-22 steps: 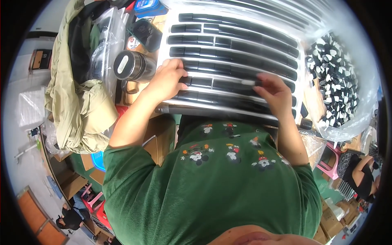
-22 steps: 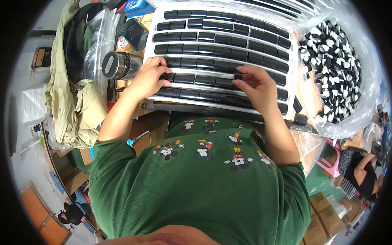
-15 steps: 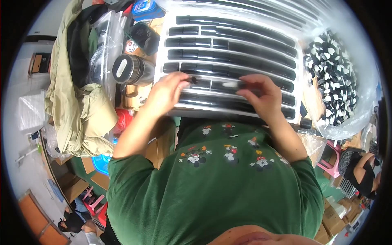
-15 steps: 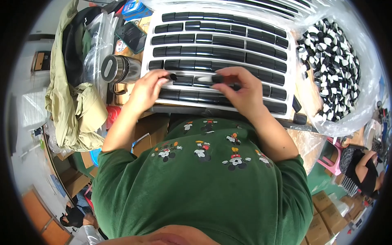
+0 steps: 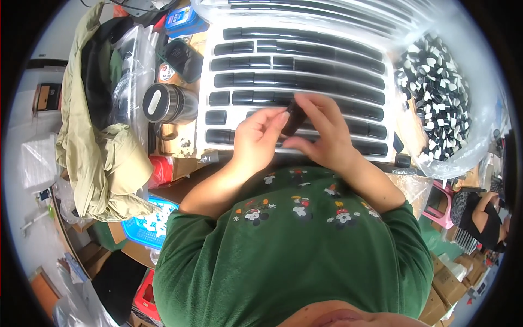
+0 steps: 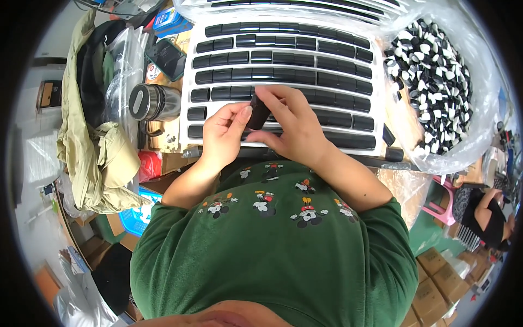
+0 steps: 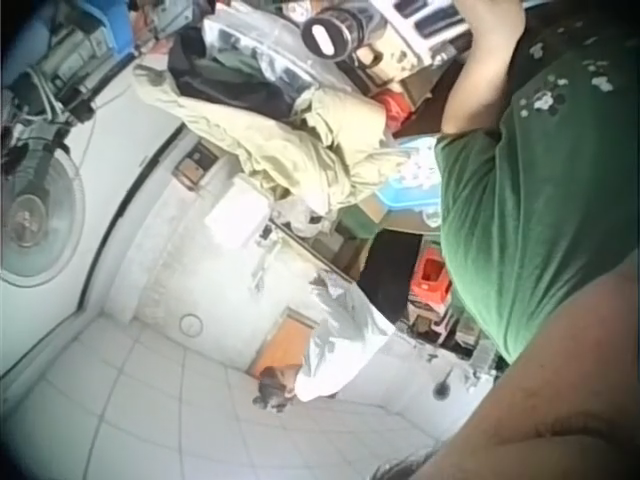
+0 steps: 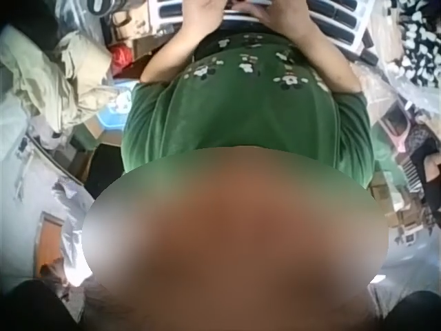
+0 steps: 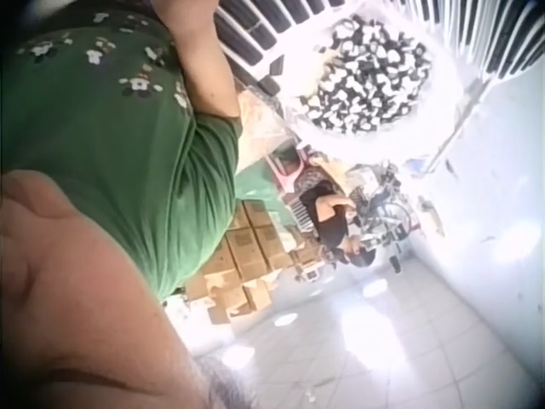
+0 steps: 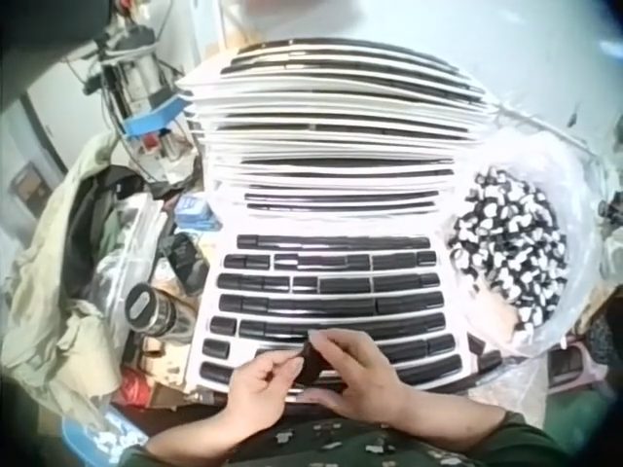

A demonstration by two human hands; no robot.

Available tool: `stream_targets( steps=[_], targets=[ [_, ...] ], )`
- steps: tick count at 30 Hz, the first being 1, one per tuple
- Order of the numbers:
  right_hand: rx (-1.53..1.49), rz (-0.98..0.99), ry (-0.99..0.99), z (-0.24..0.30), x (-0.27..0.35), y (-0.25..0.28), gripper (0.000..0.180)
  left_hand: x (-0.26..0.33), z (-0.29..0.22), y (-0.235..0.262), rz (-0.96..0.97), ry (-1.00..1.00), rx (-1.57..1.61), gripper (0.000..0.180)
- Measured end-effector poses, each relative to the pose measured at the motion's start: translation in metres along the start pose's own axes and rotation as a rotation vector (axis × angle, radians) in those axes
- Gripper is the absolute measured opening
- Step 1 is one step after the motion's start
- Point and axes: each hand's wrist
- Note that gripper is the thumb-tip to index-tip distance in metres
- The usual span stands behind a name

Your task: Assembling small black plastic components by inserting white inner pieces into outer casings.

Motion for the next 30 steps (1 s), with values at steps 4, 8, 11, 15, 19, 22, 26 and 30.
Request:
stream_targets(
  steps=[4,8,11,15,19,22,26,30],
  targets=[
    [0.048,0.001,-0.088,0.0,0.003,-0.006,0.082,0.003,0.002,-0.017,-0.028,0.124,0.286,0.021],
    [0.075,0.037,-0.123,-0.008,0.003,-0.006,0.074,0.003,0.012,-0.016,-0.029,0.143,0.287,0.019],
    [0.09,0.072,-0.123,-0.007,0.007,-0.001,0.073,0.006,0.012,-0.014,0.006,0.144,0.375,0.018],
    [0.023,0.159,-0.106,-0.011,0.008,0.002,0.083,0.009,0.008,0.0,0.035,0.162,0.328,0.017],
    [0.165,0.109,-0.283,-0.033,0.013,0.038,0.096,-0.008,-0.001,0.076,-0.209,-0.719,-1.181,0.021],
    [0.451,0.025,-0.301,-0.065,0.031,0.07,0.062,-0.008,0.013,0.103,-0.008,-0.666,-1.333,0.024],
    [0.543,-0.143,-0.36,-0.085,0.047,0.105,0.046,-0.008,0.021,0.096,-0.049,-0.57,-1.135,0.025],
    [0.599,-0.296,-0.489,-0.115,0.074,0.155,0.033,0.005,0.0,0.096,0.003,-0.375,-0.994,0.027]
  ],
)
Point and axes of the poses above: each hand's wrist, its own x-axis away from the middle knuckle, its own y-axis out of the back of the hand, z = x × y, and after that the axes turned 2 degrees about y, right-handed
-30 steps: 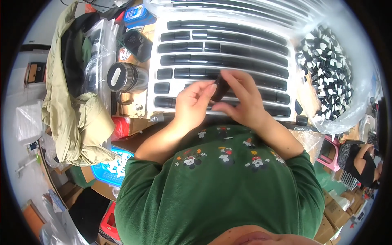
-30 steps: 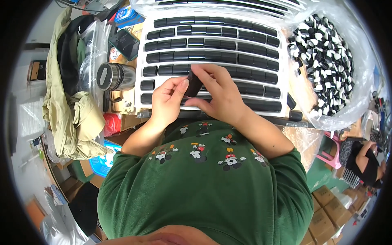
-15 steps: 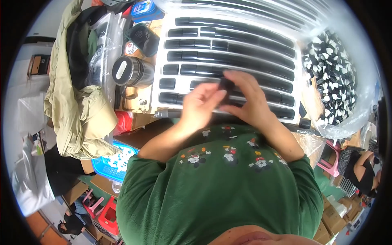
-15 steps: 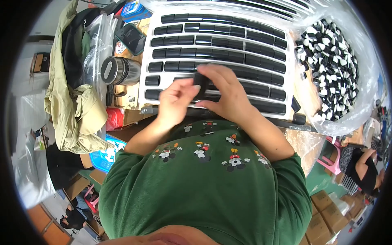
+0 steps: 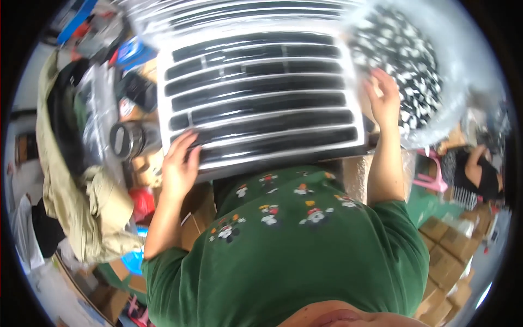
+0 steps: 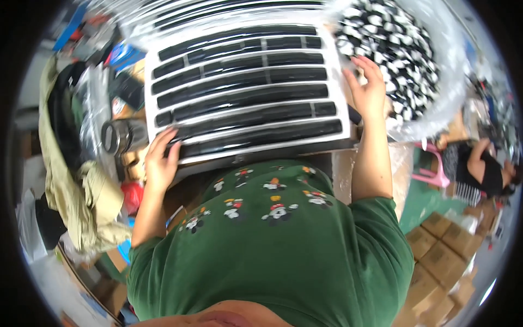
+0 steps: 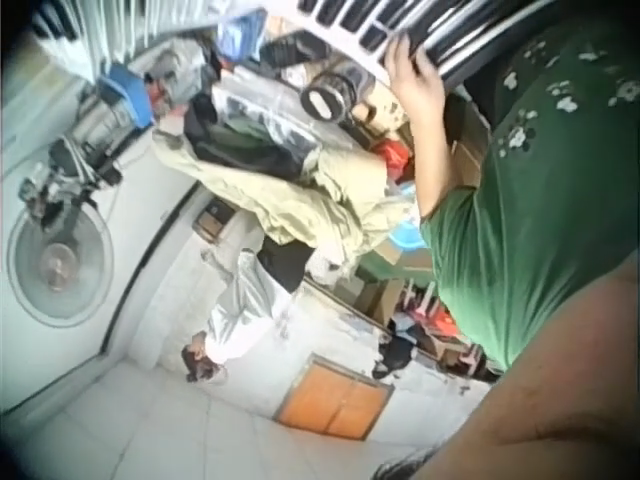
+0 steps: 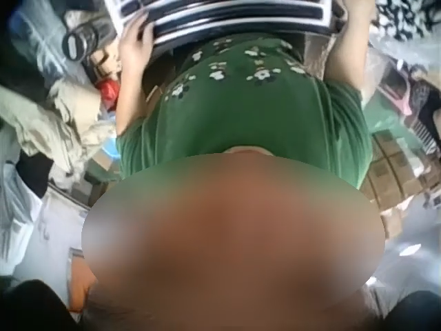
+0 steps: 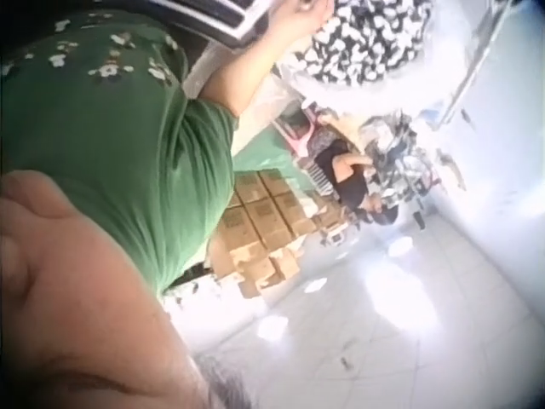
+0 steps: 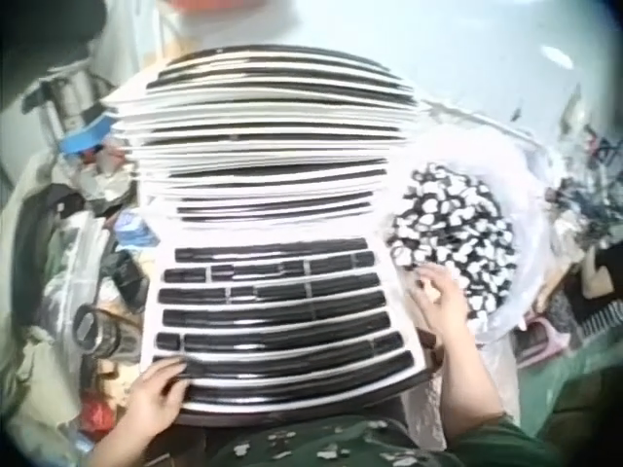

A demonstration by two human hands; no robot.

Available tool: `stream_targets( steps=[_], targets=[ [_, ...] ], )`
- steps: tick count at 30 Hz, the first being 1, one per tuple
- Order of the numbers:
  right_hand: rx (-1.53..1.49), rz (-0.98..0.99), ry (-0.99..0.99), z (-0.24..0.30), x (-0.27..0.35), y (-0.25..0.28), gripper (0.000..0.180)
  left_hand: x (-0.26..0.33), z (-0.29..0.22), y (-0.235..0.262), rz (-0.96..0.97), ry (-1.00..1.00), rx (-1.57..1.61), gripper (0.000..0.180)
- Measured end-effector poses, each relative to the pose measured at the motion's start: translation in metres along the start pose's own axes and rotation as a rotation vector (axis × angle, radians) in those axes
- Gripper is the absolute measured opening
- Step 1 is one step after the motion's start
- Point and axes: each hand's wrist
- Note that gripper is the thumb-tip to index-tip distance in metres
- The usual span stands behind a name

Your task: Assembling small black plastic components by inserting white inner pieces into outer casings.

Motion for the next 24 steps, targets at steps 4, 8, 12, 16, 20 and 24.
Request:
stream_targets(
  steps=[4,8,12,16,20,24],
  targets=[
    [0.112,-0.158,-0.369,-0.059,-0.013,0.031,0.024,-0.007,0.022,0.02,0.038,-0.015,-0.231,0.029],
    [0.225,0.015,-0.39,-0.069,-0.028,0.024,0.023,-0.02,0.011,0.023,0.213,0.039,-0.383,0.037],
    [0.306,0.394,-0.287,-0.083,-0.021,0.001,0.026,-0.033,0.005,0.019,0.321,0.116,-0.455,0.038],
    [0.324,0.387,-0.135,-0.092,-0.014,-0.003,0.023,-0.039,0.002,0.02,0.409,0.179,-0.568,0.038],
    [0.282,0.203,-0.162,-0.066,-0.012,0.007,0.022,-0.039,0.0,0.02,0.472,0.257,-0.588,0.034],
    [0.193,0.108,-0.254,-0.036,-0.006,0.017,0.02,-0.035,-0.007,0.024,0.394,0.27,-0.751,0.03]
  ],
)
Point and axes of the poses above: each hand's wrist, its own x-axis away from the middle knuckle, its own y-axis out of the back of the hand, z = x × y, and after that the axes turned 2 degrees about y, right-handed
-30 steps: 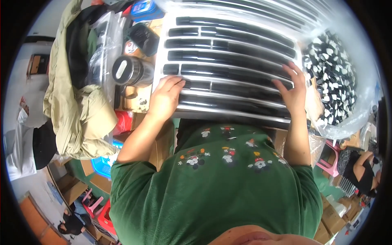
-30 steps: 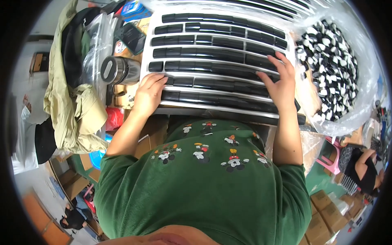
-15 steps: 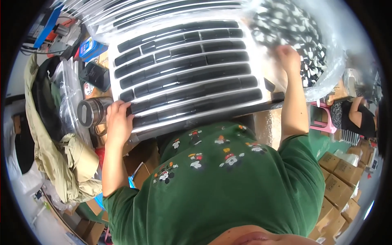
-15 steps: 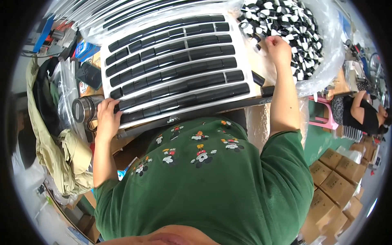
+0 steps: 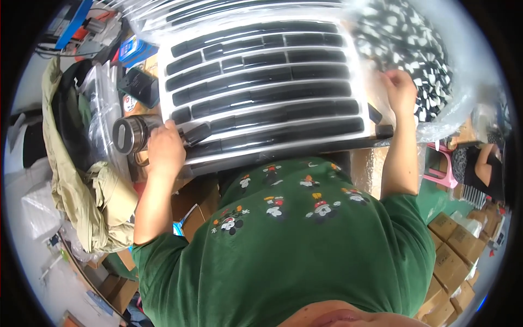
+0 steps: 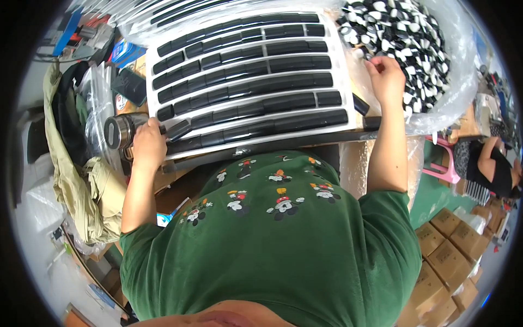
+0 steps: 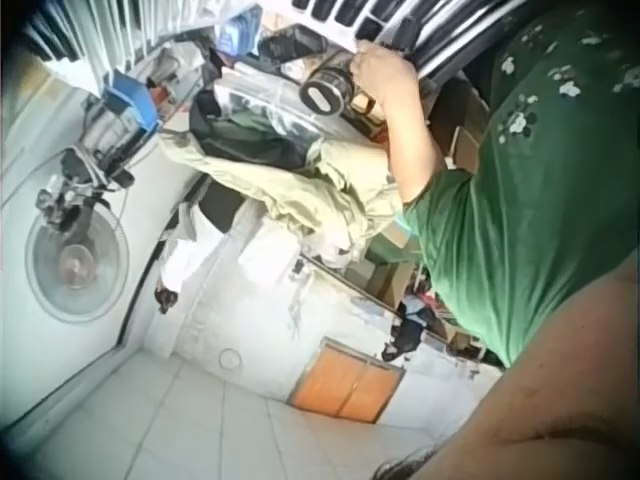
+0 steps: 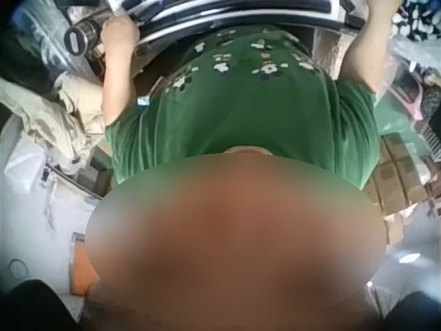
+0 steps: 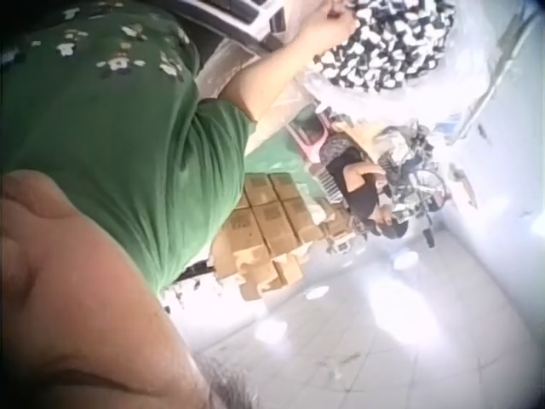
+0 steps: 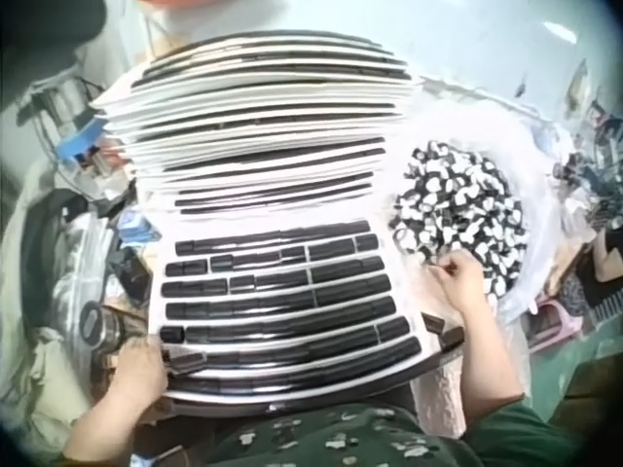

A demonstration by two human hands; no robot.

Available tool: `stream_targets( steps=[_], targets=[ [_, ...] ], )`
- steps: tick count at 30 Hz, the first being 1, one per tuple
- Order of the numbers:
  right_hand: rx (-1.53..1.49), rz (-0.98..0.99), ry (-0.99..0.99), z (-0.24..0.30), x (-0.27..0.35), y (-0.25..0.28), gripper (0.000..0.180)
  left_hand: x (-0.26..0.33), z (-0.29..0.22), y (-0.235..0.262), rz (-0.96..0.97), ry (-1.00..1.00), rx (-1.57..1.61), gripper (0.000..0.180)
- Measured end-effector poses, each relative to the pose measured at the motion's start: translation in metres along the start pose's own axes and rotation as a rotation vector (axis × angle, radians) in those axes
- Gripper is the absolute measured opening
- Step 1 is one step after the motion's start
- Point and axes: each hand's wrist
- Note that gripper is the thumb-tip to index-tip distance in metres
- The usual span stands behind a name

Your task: Assembling small black plastic components by inserting white inner pieces into outer casings.

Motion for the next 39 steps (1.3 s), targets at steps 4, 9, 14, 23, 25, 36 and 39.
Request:
stream_targets(
  steps=[4,9,14,23,25,36,39],
  targets=[
    [-0.443,0.015,-0.102,0.031,0.025,-0.004,0.017,0.014,-0.014,0.023,-0.298,-0.025,0.319,0.03],
    [-1.063,0.252,0.171,0.14,0.073,-0.028,0.031,0.016,-0.064,-0.003,-0.269,-0.129,1.107,0.034],
    [-0.942,0.322,0.51,0.199,0.096,-0.029,0.033,0.021,-0.104,-0.015,-0.175,-0.267,1.497,0.032],
    [-1.011,0.487,0.615,0.196,0.099,-0.036,0.042,0.022,-0.123,-0.006,-0.025,-0.295,1.748,0.059],
    [-1.16,0.741,0.487,0.195,0.098,-0.036,0.045,0.023,-0.125,-0.007,-0.021,-0.295,1.789,0.058],
    [-1.156,0.669,0.249,0.167,0.1,-0.047,0.027,0.024,-0.082,-0.023,-0.05,-0.349,1.619,0.038],
    [-0.961,0.738,0.391,0.175,0.099,-0.05,0.024,0.029,-0.073,-0.026,-0.037,-0.416,1.741,0.04]
  ],
)
Point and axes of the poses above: each hand's wrist, its own x-axis away from the middle knuckle, its own y-axis out of the back of the hand, z = x × y, and after that the axes turned 2 degrees about y, right-handed
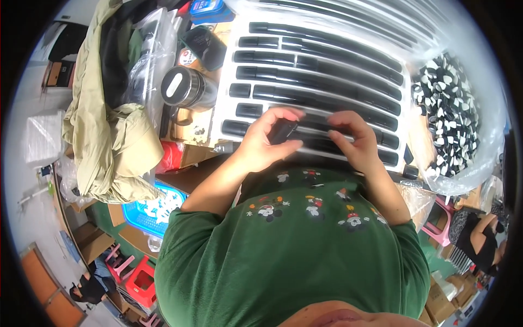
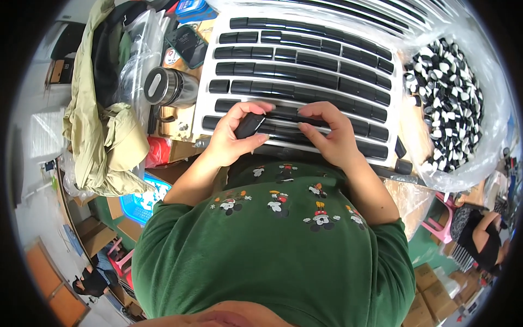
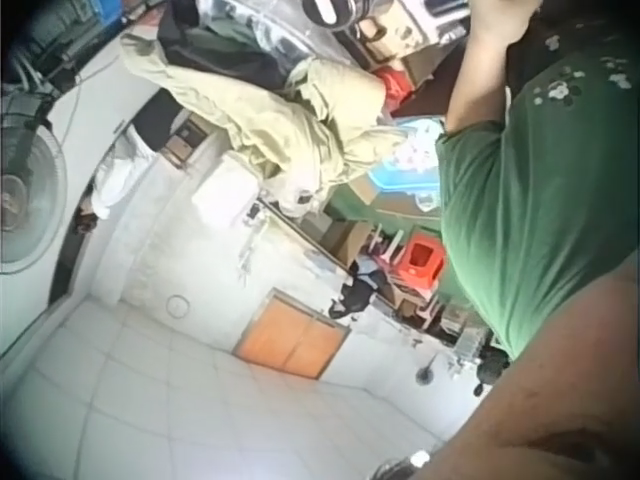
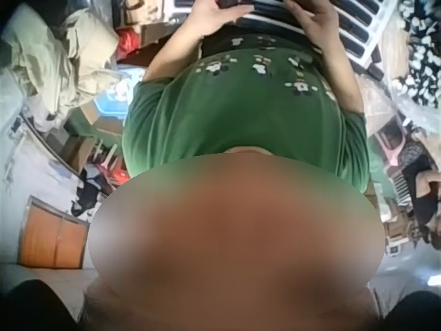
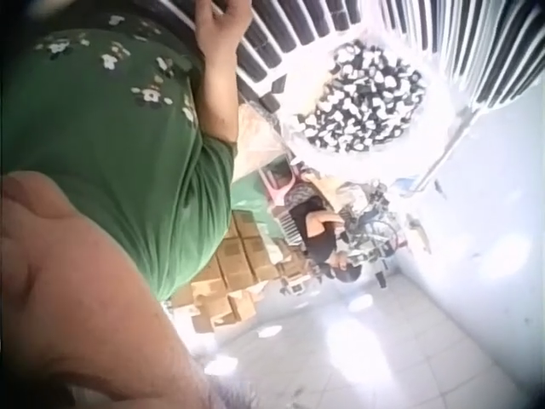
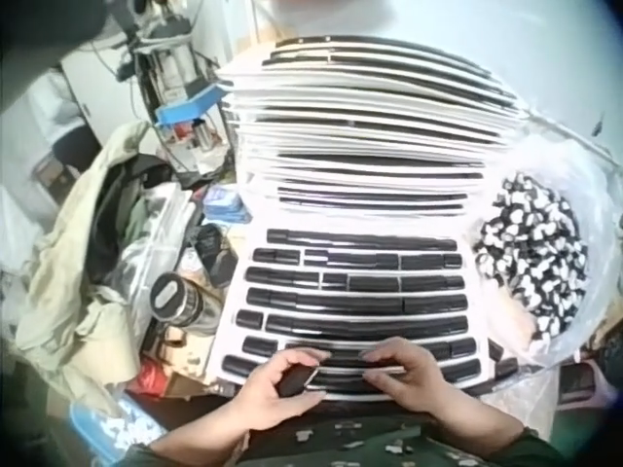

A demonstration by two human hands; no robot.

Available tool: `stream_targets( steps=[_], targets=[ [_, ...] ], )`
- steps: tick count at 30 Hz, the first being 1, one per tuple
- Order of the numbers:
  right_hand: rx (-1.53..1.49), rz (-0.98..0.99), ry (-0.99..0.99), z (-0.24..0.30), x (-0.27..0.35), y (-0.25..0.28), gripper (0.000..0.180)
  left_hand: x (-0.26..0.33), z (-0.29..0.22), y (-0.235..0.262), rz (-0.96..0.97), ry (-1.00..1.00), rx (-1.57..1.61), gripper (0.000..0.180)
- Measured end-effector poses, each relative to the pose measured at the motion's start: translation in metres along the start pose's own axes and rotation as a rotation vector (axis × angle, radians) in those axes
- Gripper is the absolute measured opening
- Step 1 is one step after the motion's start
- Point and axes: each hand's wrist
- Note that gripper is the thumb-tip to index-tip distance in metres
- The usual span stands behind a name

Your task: Assembling small black plastic components by inserting white inner pieces into outer casings.

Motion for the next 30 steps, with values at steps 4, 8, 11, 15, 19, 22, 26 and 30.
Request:
stream_targets(
  steps=[4,8,11,15,19,22,26,30],
  targets=[
    [0.127,0.028,0.03,0.009,-0.021,-0.012,0.02,0.014,-0.008,0.019,-0.042,0.173,0.099,0.038],
    [0.197,0.054,0.096,0.006,-0.041,-0.019,0.02,0.028,-0.005,0.044,-0.121,-0.019,-0.141,0.028],
    [0.251,0.088,0.17,0.004,-0.054,-0.026,0.017,0.04,-0.009,0.06,-0.236,0.054,-0.036,0.025],
    [0.449,0.163,0.407,-0.003,-0.081,-0.059,0.015,0.044,-0.012,0.076,-0.326,0.012,-0.514,0.031],
    [0.649,0.258,0.622,-0.01,-0.118,-0.114,0.017,0.038,-0.007,0.089,-0.408,-0.057,-0.938,0.043],
    [0.756,0.34,0.596,-0.019,-0.124,-0.132,0.019,0.038,-0.006,0.086,-0.431,0.123,-0.716,0.048],
    [0.811,0.432,0.474,-0.015,-0.113,-0.109,0.026,0.032,-0.01,0.093,-0.324,-0.102,-1.059,0.044],
    [0.74,0.305,0.538,-0.015,-0.099,-0.083,0.039,0.015,-0.005,0.099,-0.065,-0.13,-1.051,0.042]
  ],
)
Point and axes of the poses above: each hand's wrist, its own x-axis away from the middle knuckle, its own y-axis out of the back of the hand, z = x × y, and after that the axes turned 2 degrees about y, right-handed
